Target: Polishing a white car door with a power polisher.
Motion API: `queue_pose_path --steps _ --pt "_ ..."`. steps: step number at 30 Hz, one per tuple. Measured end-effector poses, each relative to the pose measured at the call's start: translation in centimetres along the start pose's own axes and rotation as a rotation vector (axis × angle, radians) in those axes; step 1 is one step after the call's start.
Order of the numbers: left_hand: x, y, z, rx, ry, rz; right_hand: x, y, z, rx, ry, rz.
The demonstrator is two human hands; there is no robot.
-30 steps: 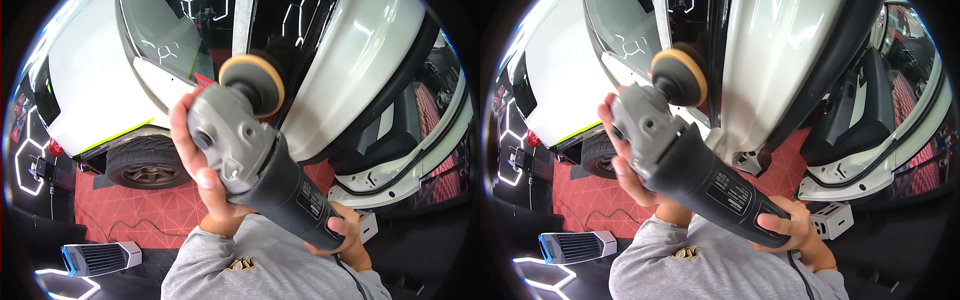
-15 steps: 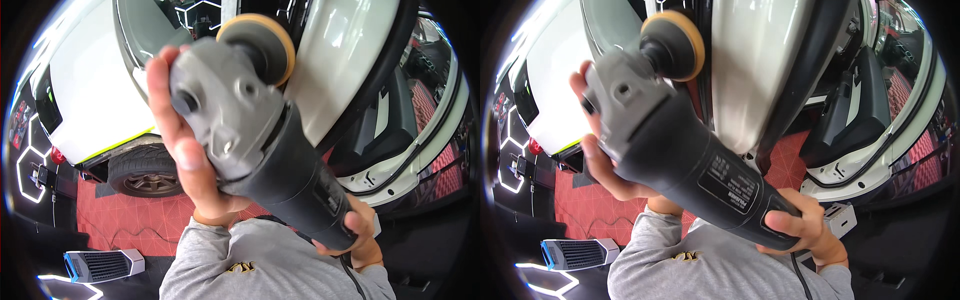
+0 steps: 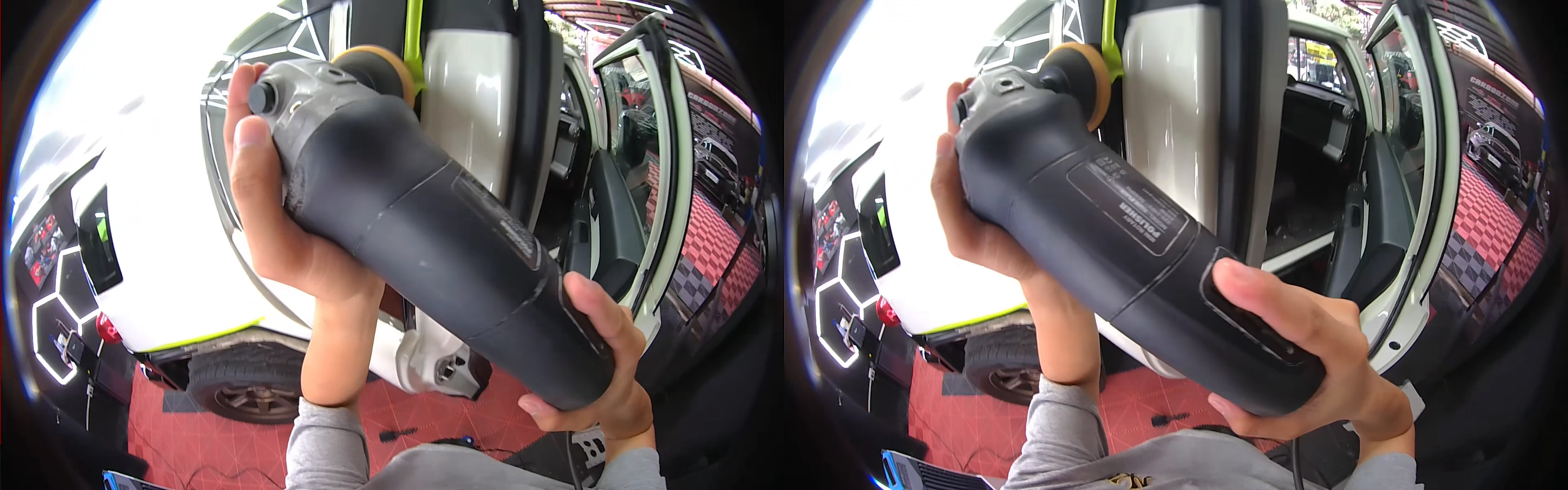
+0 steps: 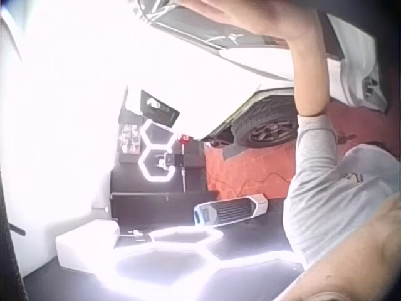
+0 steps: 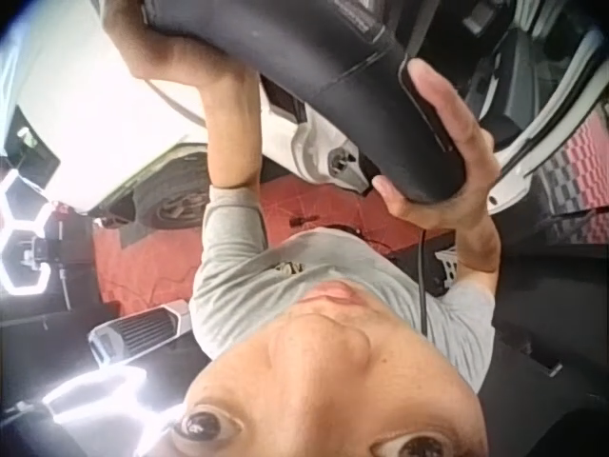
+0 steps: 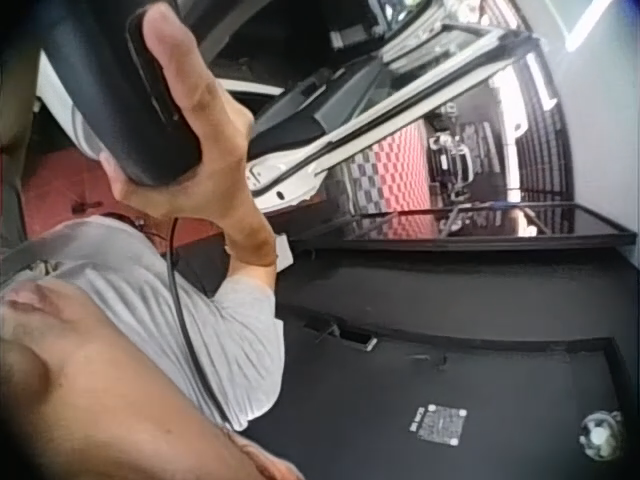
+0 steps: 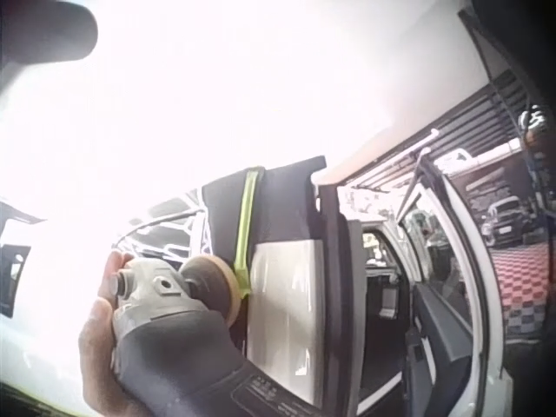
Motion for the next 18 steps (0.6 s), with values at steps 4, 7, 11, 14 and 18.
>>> queue_pose_path --steps 4,7,11,14,18 --pt "-2.2 -1.5 -0.9 0.098 0.169 -0.067 0.7 0.0 0.2 0.010 0.033 -0.001" --pt "-3.7 -3.4 -0.4 0.129 0.187 -0.079 1.2 -1.4 0.3 -0.001 0.097 -0.021" --pt "-5.8 -6.4 0.4 0.147 0.060 -0.100 1.3 -3.9 1.2 0.086 0.087 0.060" --pt "-7.0 -9.0 0.3 0.089 -0.024 -0.118 1.6 -4.8 1.8 0.105 -0.045 0.199" --pt "-7.1 -9.1 0.2 0.159 -0.044 -0.217 0.0 -4.9 1.7 0.082 -0.090 0.252"
Point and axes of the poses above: each hand's wrist, its own y-axis away from the middle knuckle, its own x-axis out of the back of the hand, z = x × y, the point moved 8 cm from there along -y, towards the middle knuckle, and after that the axes turned 9 degrees about x, right-handed, at the moved point
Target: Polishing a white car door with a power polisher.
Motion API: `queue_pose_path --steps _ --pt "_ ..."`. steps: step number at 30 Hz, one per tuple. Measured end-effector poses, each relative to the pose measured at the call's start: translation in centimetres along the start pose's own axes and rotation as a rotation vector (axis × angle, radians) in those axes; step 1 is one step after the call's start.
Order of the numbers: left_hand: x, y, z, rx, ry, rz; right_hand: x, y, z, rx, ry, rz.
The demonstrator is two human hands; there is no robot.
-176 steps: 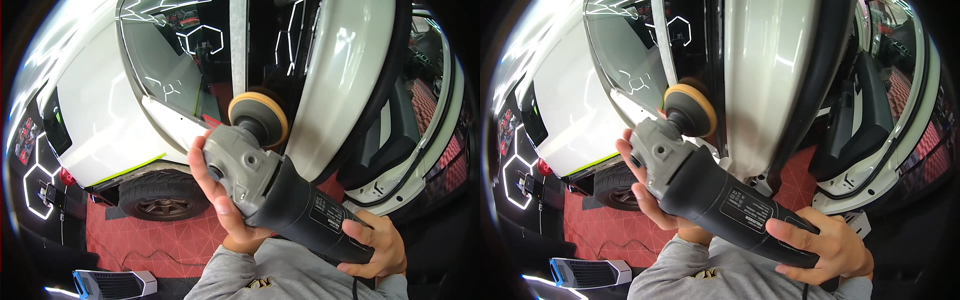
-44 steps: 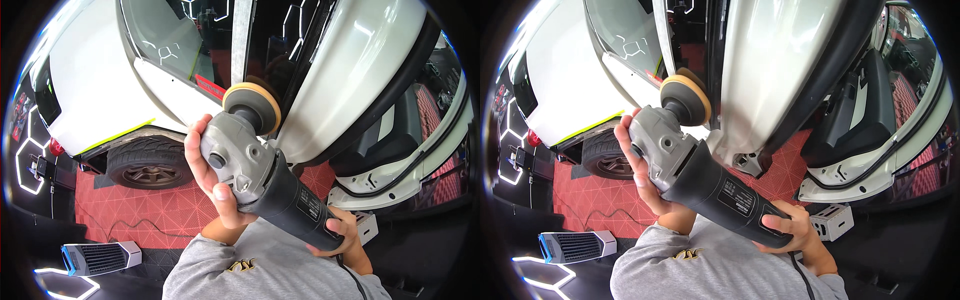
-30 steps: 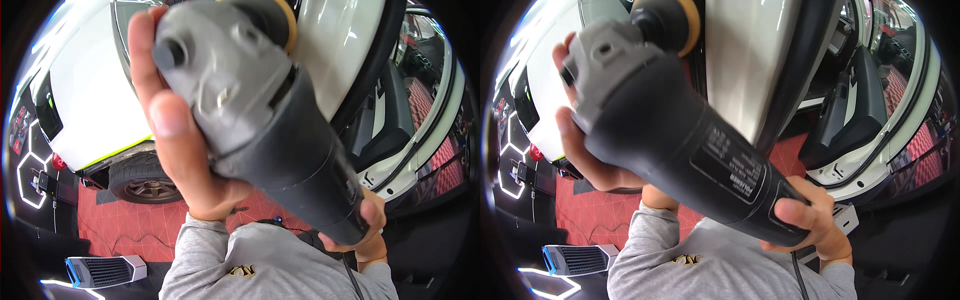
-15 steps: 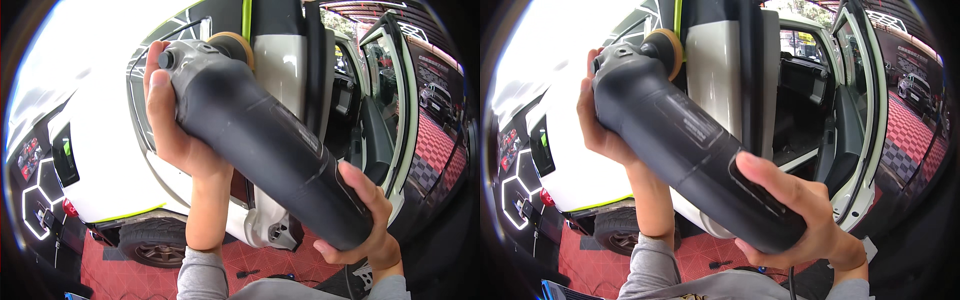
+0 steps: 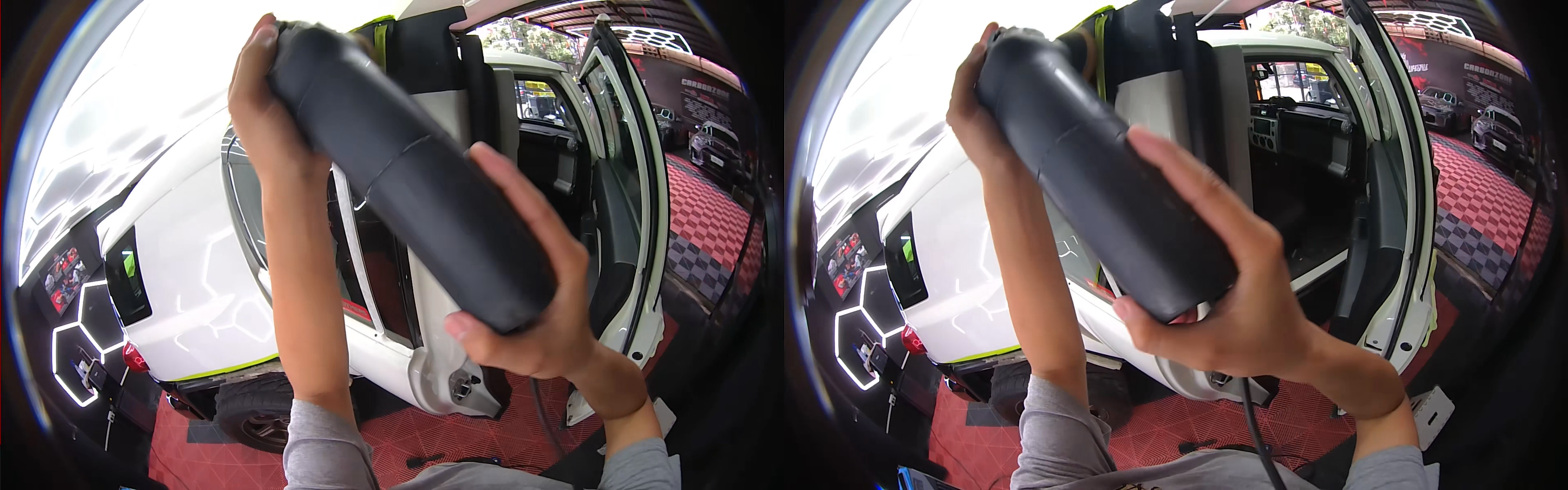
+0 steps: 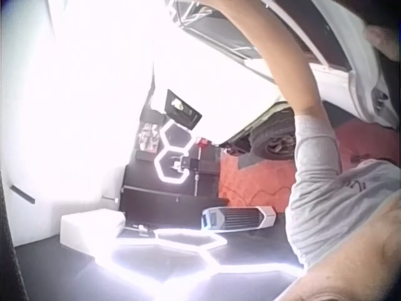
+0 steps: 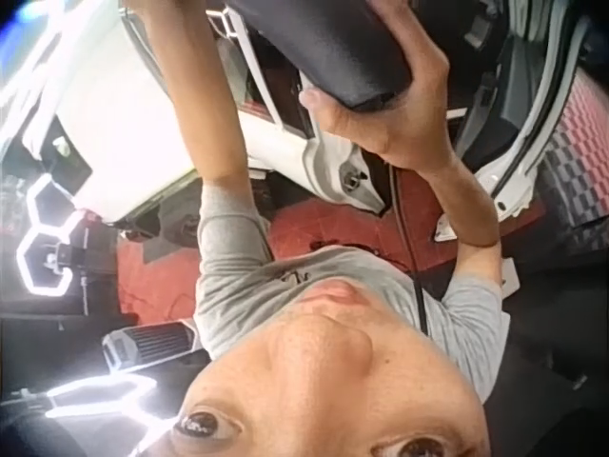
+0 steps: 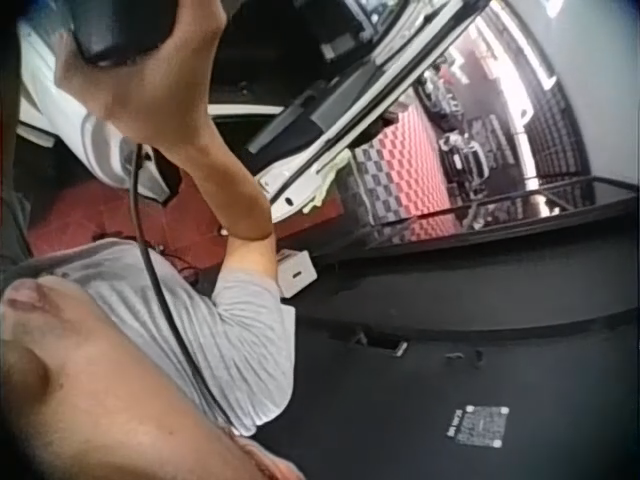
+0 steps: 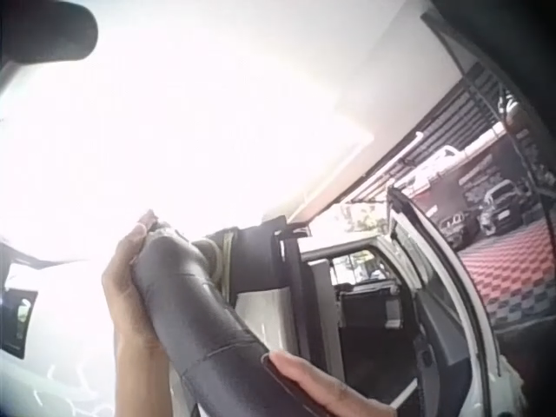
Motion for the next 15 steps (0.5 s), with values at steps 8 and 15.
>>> queue_pose_path --steps 8,15 --pt "1.5 -0.8 -0.4 0.028 0.077 -0.052 -2.1 0.4 0.7 0.013 -0.085 0.008" --pt "0.9 -0.2 -0.5 0.027 0.038 -0.045 -2.3 1.5 0.5 0.053 -0.001 0.038"
Point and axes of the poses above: each hand's wrist, its own y-axis away from the middle knuckle, its own x-axis out of the back of the hand, z = x × y, the point moved 8 cm from there along -y, towards the middle knuckle, and after that the axes turned 9 degrees about x, right-handed, at the moved point
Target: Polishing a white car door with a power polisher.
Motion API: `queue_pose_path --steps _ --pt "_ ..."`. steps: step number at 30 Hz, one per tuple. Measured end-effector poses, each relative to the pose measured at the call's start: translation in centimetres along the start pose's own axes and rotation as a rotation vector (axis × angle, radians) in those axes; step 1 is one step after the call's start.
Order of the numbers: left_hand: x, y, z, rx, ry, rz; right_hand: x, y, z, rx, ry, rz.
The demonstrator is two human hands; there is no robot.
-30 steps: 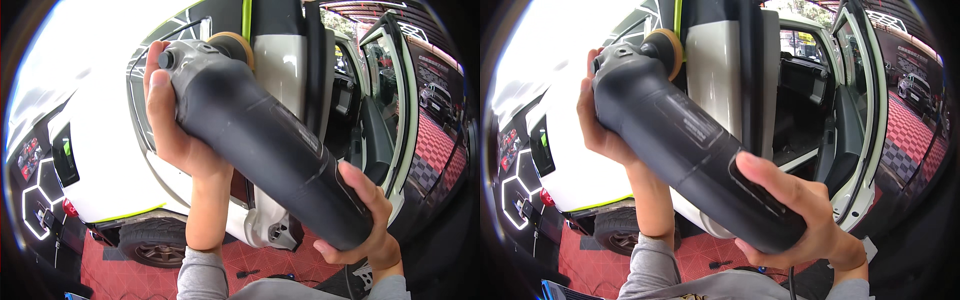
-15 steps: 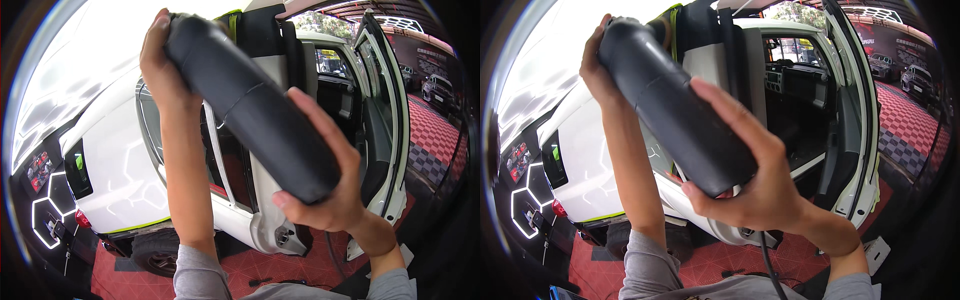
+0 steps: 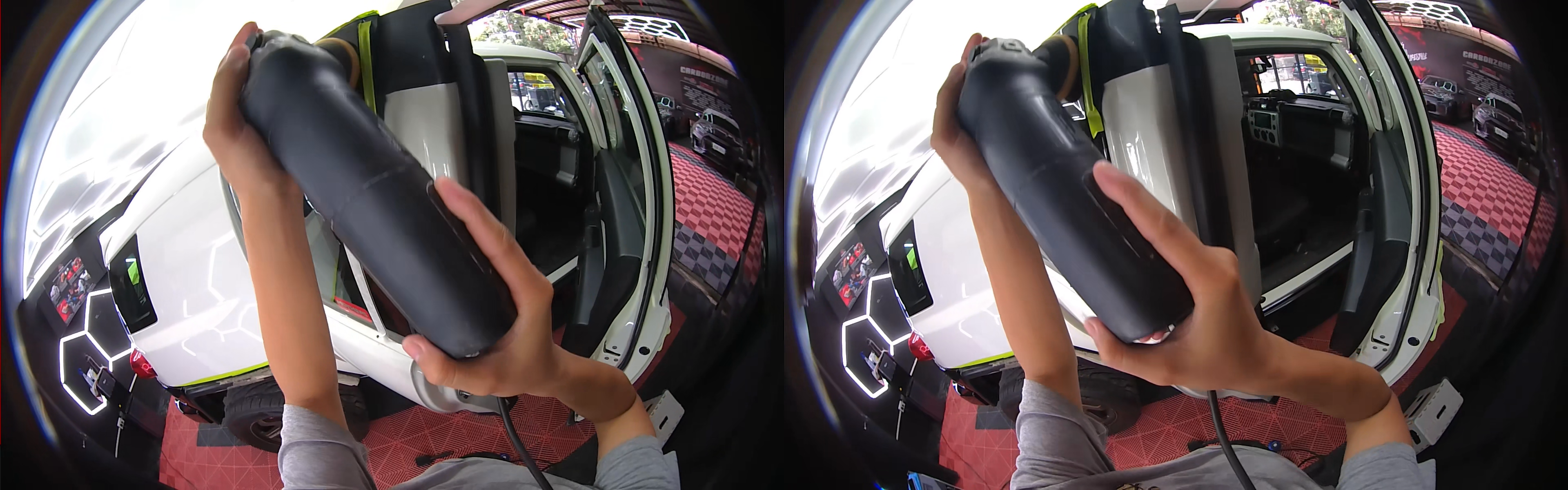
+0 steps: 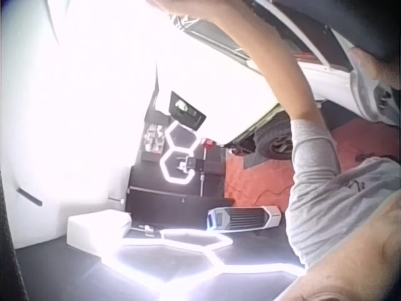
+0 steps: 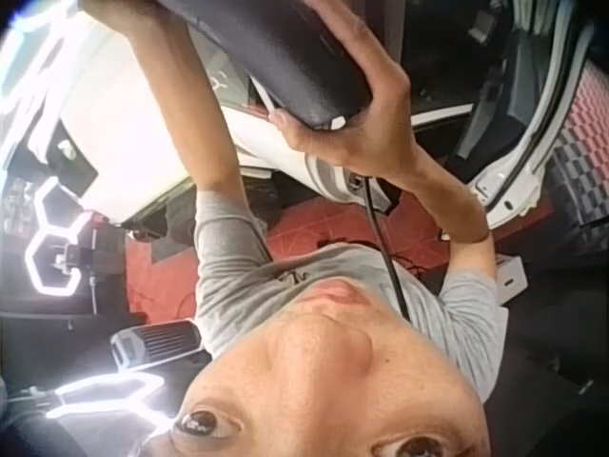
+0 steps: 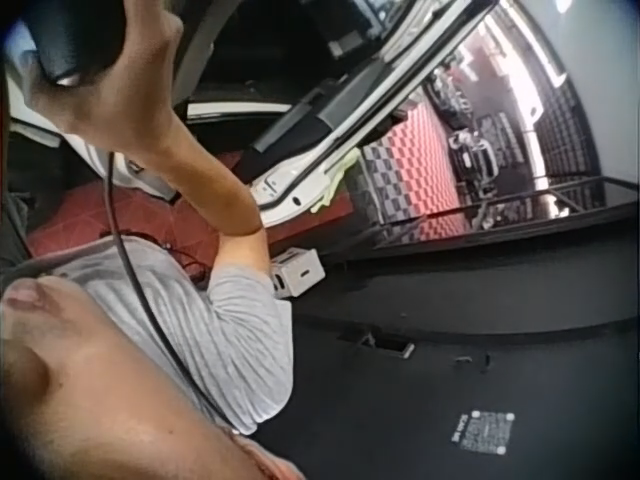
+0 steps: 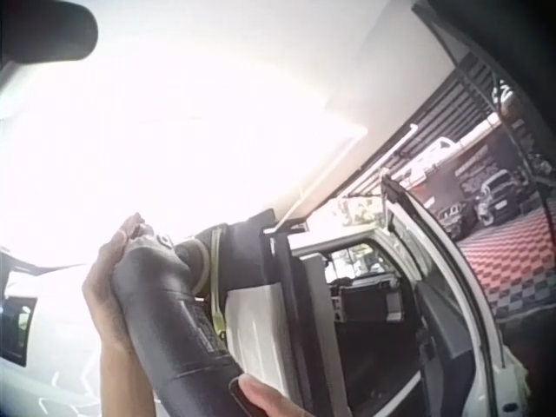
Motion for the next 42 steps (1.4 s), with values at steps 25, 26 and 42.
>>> queue_pose_path --steps 25,26,42 --pt "-1.4 -0.1 0.9 -0.075 -0.076 -0.179 -0.3 1.4 -0.2 0.012 0.000 0.103" --pt "-1.1 1.1 0.2 -0.091 -0.022 -0.116 0.1 2.0 -0.3 0.012 0.066 0.051" --pt "2.7 11.3 -2.5 -0.206 0.088 0.164 3.7 6.0 -0.9 -0.180 -0.089 -0.198"
Point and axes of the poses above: each hand's wrist, its own y-axis away from the middle knuckle, its own x-axis out of the back of the hand, z = x × y, the point moved 8 cm from there along -y, towards the middle knuckle, and after that the axes turned 9 degrees about x, right-handed, at the moved point
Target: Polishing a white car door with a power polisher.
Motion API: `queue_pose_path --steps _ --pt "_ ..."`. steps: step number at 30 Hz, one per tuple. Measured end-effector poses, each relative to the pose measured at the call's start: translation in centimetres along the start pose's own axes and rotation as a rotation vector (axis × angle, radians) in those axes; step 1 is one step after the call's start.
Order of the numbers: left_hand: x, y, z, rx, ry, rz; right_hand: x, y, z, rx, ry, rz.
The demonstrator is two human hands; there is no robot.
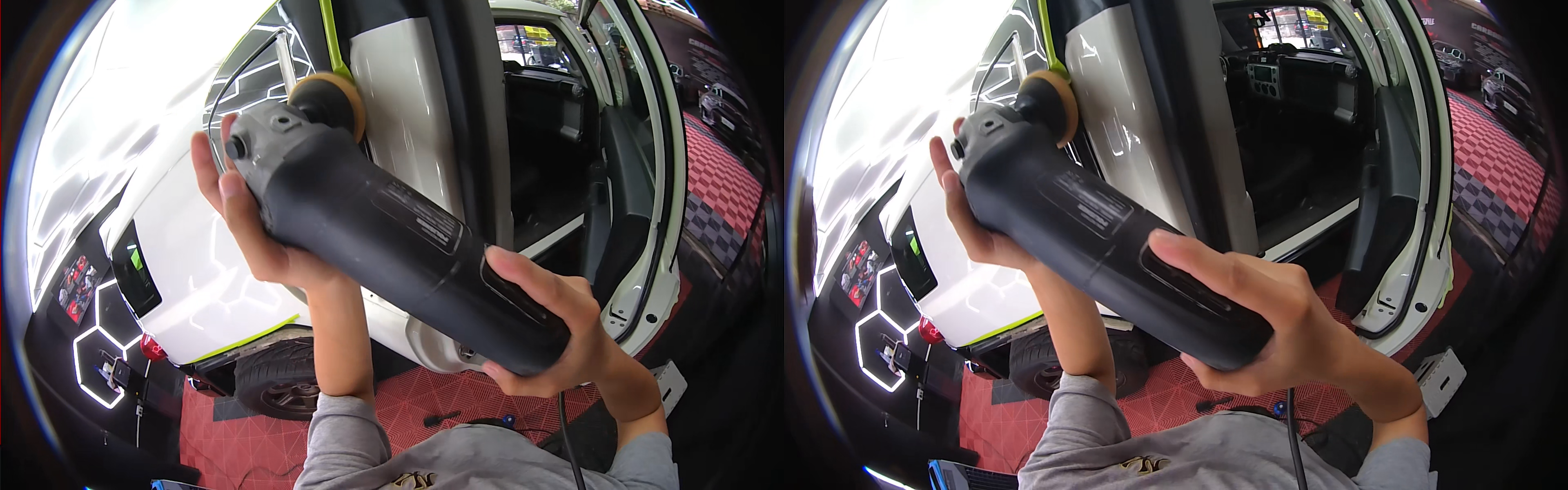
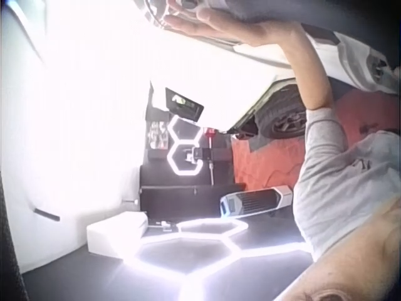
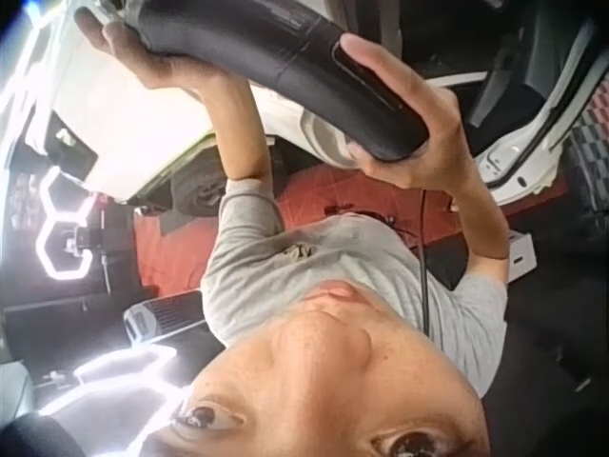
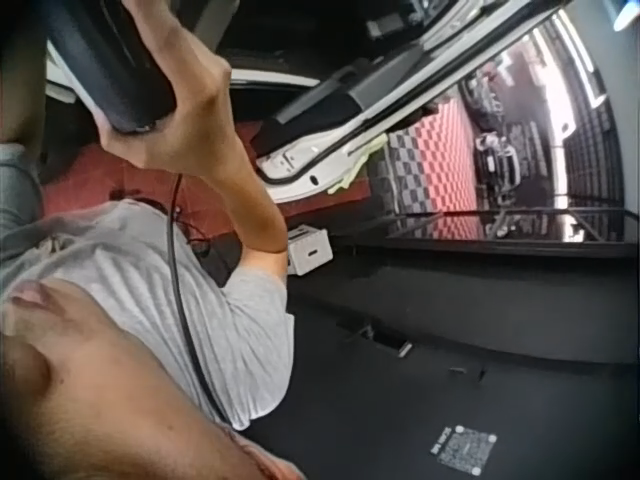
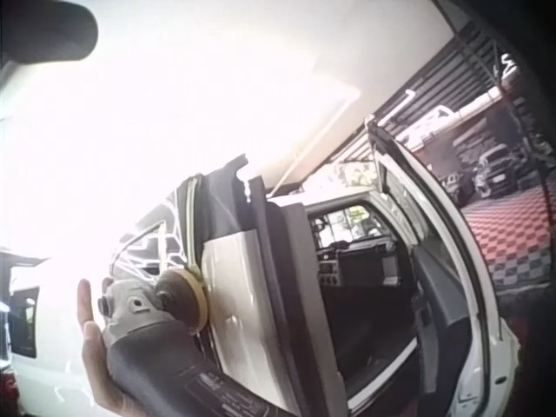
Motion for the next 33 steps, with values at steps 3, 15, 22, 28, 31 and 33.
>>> queue_pose_path --steps 3,15,22,28,31,33 --pt "-0.1 0.9 -0.1 0.115 0.069 0.032 0.7 -0.2 -0.4 -0.034 -0.028 -0.029" --pt "-3.7 -10.3 -1.1 0.192 0.050 -0.111 2.6 -8.8 -0.9 0.137 0.103 0.051" --pt "-2.1 -7.8 -0.6 0.170 -0.036 -0.066 1.5 -7.3 -1.4 0.231 0.062 0.137" --pt "-0.2 -2.2 -1.1 0.211 0.112 -0.015 0.2 -2.8 -1.5 0.063 -0.025 0.021" --pt "0.8 -0.2 -0.8 0.150 0.092 0.050 0.0 -1.5 -1.0 -0.033 -0.039 -0.050" --pt "1.6 1.0 -0.7 0.096 0.035 0.080 0.0 -0.9 -1.2 -0.083 -0.026 -0.094"
Point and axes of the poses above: each hand's wrist, its own y-axis away from the middle knuckle, its own x-axis out of the back of the hand, z = x × y, the point moved 8 cm from there along -y, towards the middle knuckle, and after that the axes turned 9 degrees about x, right-handed, at the moved point
